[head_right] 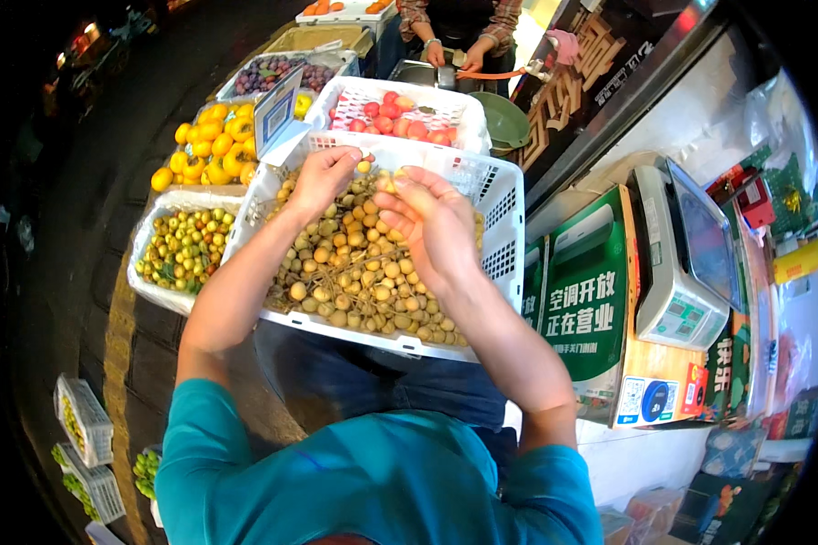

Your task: The person sorts longan fruit from a white crate, picking individual pieces and placing them into a plastic bag. They also handle a QR code sign and a plastic bag during the process.

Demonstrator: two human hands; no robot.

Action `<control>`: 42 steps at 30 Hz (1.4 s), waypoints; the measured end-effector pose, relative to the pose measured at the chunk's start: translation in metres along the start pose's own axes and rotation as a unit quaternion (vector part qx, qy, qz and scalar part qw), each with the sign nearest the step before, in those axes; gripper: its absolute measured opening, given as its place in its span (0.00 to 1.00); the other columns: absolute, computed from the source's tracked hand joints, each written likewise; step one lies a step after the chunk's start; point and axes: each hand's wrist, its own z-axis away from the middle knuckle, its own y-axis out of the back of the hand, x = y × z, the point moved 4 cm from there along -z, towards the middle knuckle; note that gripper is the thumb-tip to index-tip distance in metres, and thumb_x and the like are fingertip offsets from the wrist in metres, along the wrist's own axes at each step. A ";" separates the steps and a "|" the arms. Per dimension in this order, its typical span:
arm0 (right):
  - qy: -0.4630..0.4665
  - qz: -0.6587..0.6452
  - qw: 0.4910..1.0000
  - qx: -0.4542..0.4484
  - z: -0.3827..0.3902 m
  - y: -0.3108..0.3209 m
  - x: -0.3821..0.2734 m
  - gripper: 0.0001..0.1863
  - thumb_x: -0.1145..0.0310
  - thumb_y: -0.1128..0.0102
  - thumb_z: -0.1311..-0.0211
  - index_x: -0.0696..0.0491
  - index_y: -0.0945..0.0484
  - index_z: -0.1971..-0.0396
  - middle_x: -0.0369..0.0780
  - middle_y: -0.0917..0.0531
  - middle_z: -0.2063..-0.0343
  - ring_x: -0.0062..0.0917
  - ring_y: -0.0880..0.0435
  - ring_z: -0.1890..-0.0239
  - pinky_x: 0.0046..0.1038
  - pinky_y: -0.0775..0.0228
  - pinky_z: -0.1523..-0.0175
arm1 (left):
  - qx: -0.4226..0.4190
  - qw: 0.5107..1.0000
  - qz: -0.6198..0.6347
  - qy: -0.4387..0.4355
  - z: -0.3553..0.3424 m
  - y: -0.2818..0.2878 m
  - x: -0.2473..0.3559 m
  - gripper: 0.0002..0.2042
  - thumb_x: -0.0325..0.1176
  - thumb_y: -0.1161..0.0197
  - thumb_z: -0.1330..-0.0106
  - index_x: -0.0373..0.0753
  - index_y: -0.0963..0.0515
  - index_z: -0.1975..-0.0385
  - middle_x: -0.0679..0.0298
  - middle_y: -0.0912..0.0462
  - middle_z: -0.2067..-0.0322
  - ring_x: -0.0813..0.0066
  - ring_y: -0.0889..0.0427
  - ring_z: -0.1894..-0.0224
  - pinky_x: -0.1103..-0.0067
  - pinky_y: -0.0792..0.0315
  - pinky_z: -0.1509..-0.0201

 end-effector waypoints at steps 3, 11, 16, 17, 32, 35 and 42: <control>-0.104 -0.042 0.994 0.008 -0.047 0.039 0.041 0.12 0.68 0.46 0.31 0.58 0.26 0.53 0.41 0.21 0.63 0.30 0.19 0.58 0.33 0.23 0.51 | -0.058 0.996 0.070 0.009 0.002 -0.003 0.000 0.13 0.37 0.46 0.23 0.36 0.18 0.56 0.81 0.37 0.83 0.92 0.44 0.83 0.86 0.52 0.80; -0.167 -0.048 0.981 -0.090 -0.062 0.033 0.065 0.14 0.61 0.49 0.28 0.56 0.25 0.54 0.35 0.23 0.66 0.20 0.26 0.66 0.27 0.31 0.58 | -0.114 0.991 0.061 0.018 0.005 -0.013 -0.011 0.13 0.38 0.43 0.24 0.36 0.18 0.52 0.78 0.29 0.79 0.90 0.38 0.79 0.87 0.45 0.77; -0.126 -0.033 0.985 -0.115 -0.061 0.028 0.058 0.09 0.67 0.47 0.28 0.55 0.23 0.56 0.34 0.20 0.68 0.18 0.25 0.68 0.23 0.31 0.62 | -0.142 0.986 0.086 0.000 0.008 -0.023 -0.008 0.14 0.36 0.40 0.26 0.35 0.20 0.48 0.70 0.18 0.68 0.86 0.24 0.68 0.87 0.31 0.64; -0.121 -0.024 0.986 -0.115 -0.061 0.030 0.061 0.09 0.67 0.47 0.28 0.55 0.22 0.56 0.34 0.20 0.68 0.18 0.24 0.68 0.22 0.32 0.63 | -0.150 0.984 0.095 -0.008 0.009 -0.024 -0.005 0.14 0.36 0.40 0.26 0.34 0.20 0.48 0.68 0.16 0.66 0.85 0.22 0.66 0.86 0.28 0.61; -0.139 -0.061 0.986 -0.069 -0.062 0.037 0.057 0.09 0.63 0.43 0.29 0.53 0.21 0.60 0.32 0.21 0.71 0.15 0.27 0.71 0.21 0.34 0.66 | -0.037 0.986 -0.148 -0.066 0.021 -0.022 0.022 0.14 0.33 0.29 0.38 0.42 0.16 0.52 0.78 0.31 0.80 0.89 0.35 0.75 0.86 0.37 0.69; -0.135 -0.016 0.988 -0.070 -0.061 0.037 0.060 0.09 0.62 0.43 0.30 0.52 0.21 0.61 0.32 0.23 0.72 0.15 0.28 0.73 0.21 0.36 0.67 | -0.039 0.979 -0.187 -0.070 0.023 -0.024 0.022 0.14 0.33 0.28 0.38 0.42 0.16 0.53 0.77 0.30 0.80 0.88 0.33 0.75 0.85 0.36 0.69; -0.130 -0.022 0.990 -0.046 -0.057 0.035 0.050 0.11 0.60 0.42 0.29 0.52 0.22 0.65 0.31 0.26 0.75 0.16 0.32 0.76 0.23 0.39 0.72 | -0.072 0.987 -0.117 -0.087 0.027 -0.031 0.024 0.15 0.33 0.34 0.32 0.38 0.19 0.47 0.67 0.14 0.67 0.86 0.21 0.64 0.82 0.25 0.57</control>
